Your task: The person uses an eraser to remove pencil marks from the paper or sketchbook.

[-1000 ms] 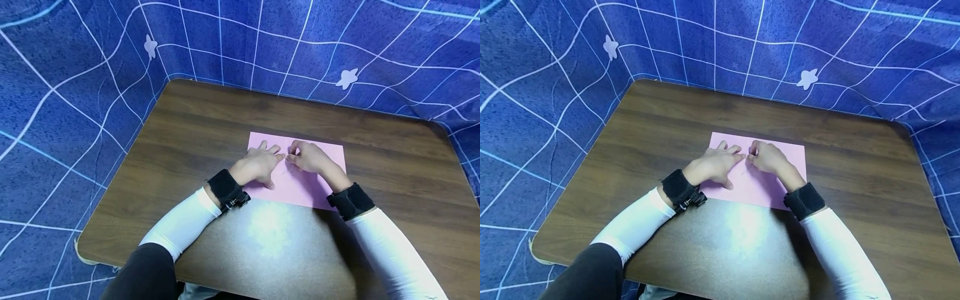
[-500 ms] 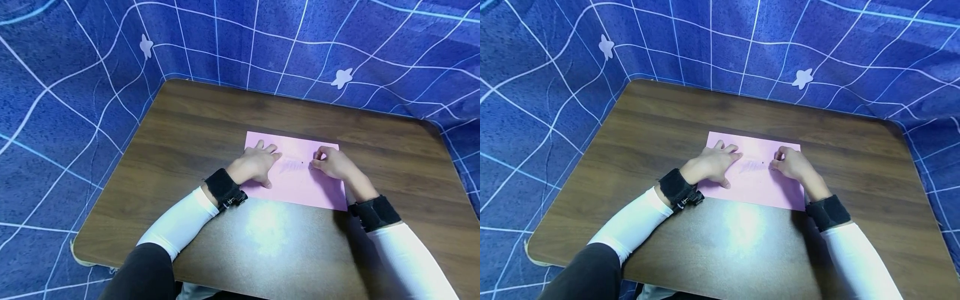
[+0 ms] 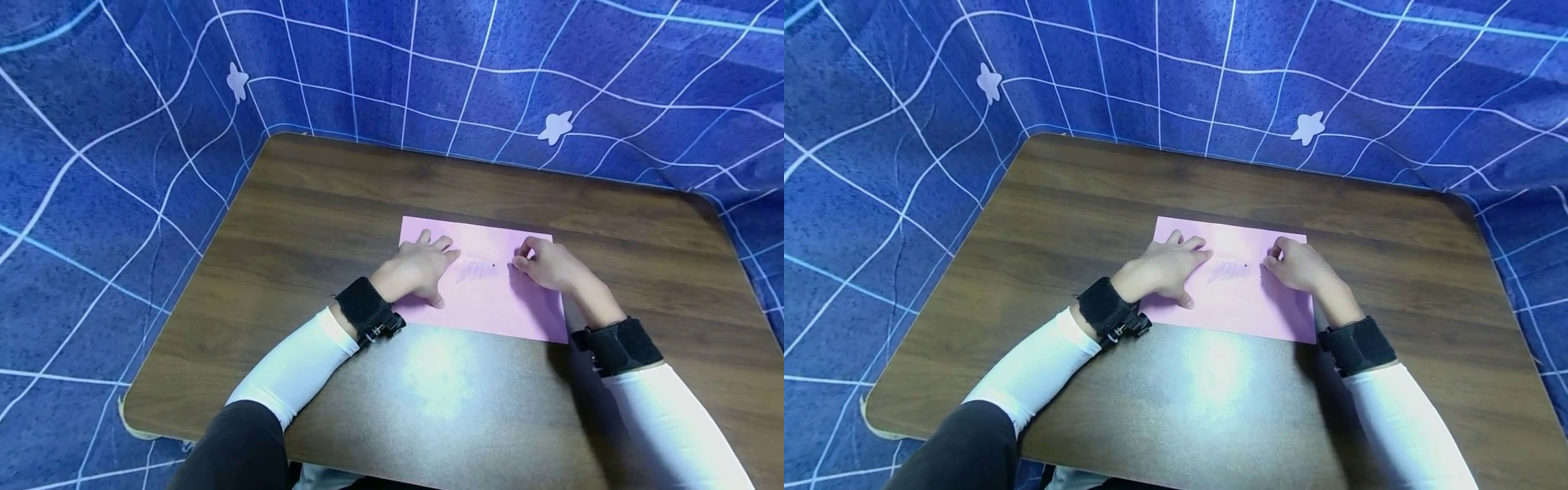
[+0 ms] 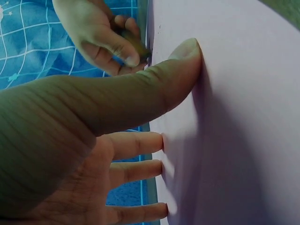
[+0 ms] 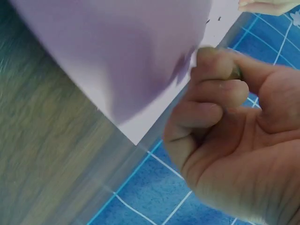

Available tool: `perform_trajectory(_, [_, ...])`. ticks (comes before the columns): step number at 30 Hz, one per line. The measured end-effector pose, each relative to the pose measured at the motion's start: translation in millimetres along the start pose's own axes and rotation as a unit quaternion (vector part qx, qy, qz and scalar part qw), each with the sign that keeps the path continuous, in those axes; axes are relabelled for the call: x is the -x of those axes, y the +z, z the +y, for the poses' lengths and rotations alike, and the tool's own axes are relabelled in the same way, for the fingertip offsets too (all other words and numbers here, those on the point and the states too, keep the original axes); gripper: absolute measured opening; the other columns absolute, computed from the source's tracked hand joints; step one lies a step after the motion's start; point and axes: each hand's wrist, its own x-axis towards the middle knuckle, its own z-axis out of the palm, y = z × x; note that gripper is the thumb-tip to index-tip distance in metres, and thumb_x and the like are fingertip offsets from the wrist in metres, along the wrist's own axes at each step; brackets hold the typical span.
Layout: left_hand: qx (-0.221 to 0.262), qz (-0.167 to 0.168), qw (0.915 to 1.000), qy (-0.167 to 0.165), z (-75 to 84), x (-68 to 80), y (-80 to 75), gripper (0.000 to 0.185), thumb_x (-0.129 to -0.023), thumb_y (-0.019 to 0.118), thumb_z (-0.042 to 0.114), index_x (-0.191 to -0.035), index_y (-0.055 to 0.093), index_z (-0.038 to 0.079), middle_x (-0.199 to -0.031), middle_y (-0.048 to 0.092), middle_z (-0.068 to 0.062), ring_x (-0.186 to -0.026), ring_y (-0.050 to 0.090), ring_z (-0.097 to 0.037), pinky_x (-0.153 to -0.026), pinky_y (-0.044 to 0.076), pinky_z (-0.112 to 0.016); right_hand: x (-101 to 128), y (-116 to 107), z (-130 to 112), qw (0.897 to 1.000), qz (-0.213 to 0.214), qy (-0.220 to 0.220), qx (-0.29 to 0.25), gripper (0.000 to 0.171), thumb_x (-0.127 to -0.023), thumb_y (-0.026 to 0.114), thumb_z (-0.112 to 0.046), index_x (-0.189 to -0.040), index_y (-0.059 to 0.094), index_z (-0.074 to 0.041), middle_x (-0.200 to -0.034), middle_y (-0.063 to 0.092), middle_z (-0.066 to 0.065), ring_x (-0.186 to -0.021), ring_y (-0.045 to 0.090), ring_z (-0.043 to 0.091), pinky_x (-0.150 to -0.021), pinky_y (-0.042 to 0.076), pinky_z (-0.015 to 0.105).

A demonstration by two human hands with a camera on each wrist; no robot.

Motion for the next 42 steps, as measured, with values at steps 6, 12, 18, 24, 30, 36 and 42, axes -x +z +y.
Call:
perform_trajectory(6, [0.003,0.001,1.0000,0.003,1.5,0.3,-0.7,0.111,-0.073,0.085,0.060,-0.163,0.028,0.029,-0.169,0.021,0.003,-0.141,0.031,-0.028,-0.093,0.053,-0.045,-5.0,2.8,-10.5,0.999,-0.005,-0.022,-0.035,0.024,-0.106,0.052,-0.025,-0.118,0.058,-0.004,-0.085,0.067,0.010,-0.072,0.056,0.018,-0.065,0.042,0.032])
perform_trajectory(12, [-0.002,0.005,1.0000,0.003,2.2,1.3,-2.9,0.111,-0.074,0.085,0.060,-0.163,0.028,0.028,-0.169,0.021,0.002,-0.140,0.031,-0.029,-0.090,0.054,-0.044,-4.7,6.6,-18.6,0.998,-0.014,-0.066,-0.019,0.011,-0.103,0.059,-0.020,-0.108,0.063,-0.012,-0.064,0.051,-0.002,-0.058,0.047,0.015,-0.058,0.038,0.032])
perform_trajectory(18, [-0.004,0.002,1.0000,-0.003,2.4,2.4,-4.0,0.111,-0.074,0.085,0.059,-0.163,0.027,0.027,-0.168,0.021,0.002,-0.139,0.031,-0.028,-0.090,0.055,-0.044,-5.2,8.9,-20.0,0.998,0.017,-0.063,0.016,0.012,-0.101,0.060,-0.021,-0.108,0.062,-0.012,-0.072,0.058,0.002,-0.064,0.050,0.018,-0.060,0.037,0.032])
perform_trajectory(24, [-0.002,-0.003,1.0000,-0.005,3.0,3.3,-3.8,0.111,-0.075,0.085,0.058,-0.163,0.026,0.026,-0.168,0.021,0.002,-0.140,0.030,-0.029,-0.090,0.055,-0.044,1.8,14.6,-15.8,0.996,0.025,-0.087,0.019,0.007,-0.100,0.063,-0.018,-0.104,0.063,-0.012,-0.069,0.057,0.001,-0.062,0.049,0.016,-0.059,0.037,0.031])
perform_trajectory(30, [-0.006,-0.003,1.0000,-0.006,2.0,4.3,-3.0,0.112,-0.074,0.085,0.059,-0.164,0.025,0.026,-0.169,0.020,0.002,-0.141,0.030,-0.029,-0.090,0.055,-0.043,8.1,19.4,-15.1,0.994,0.002,-0.107,0.000,0.006,-0.099,0.066,-0.018,-0.103,0.064,-0.014,-0.064,0.055,-0.003,-0.057,0.046,0.013,-0.057,0.037,0.031])
perform_trajectory(36, [-0.008,0.005,1.0000,-0.002,1.5,4.0,-2.7,0.111,-0.075,0.085,0.058,-0.163,0.027,0.025,-0.167,0.023,0.001,-0.140,0.031,-0.029,-0.089,0.056,-0.043,4.8,11.3,-14.0,0.995,0.034,-0.084,0.041,0.009,-0.096,0.069,-0.020,-0.099,0.066,-0.012,-0.076,0.067,0.003,-0.068,0.056,0.019,-0.064,0.040,0.033])
perform_trajectory(42, [-0.003,-0.005,1.0000,-0.002,3.5,2.2,-1.4,0.111,-0.075,0.085,0.057,-0.164,0.025,0.026,-0.168,0.021,0.002,-0.141,0.029,-0.029,-0.090,0.055,-0.044,1.0,9.9,-18.3,0.992,0.048,-0.093,0.069,0.009,-0.095,0.067,-0.018,-0.101,0.066,-0.010,-0.073,0.064,0.005,-0.063,0.053,0.019,-0.058,0.040,0.034])
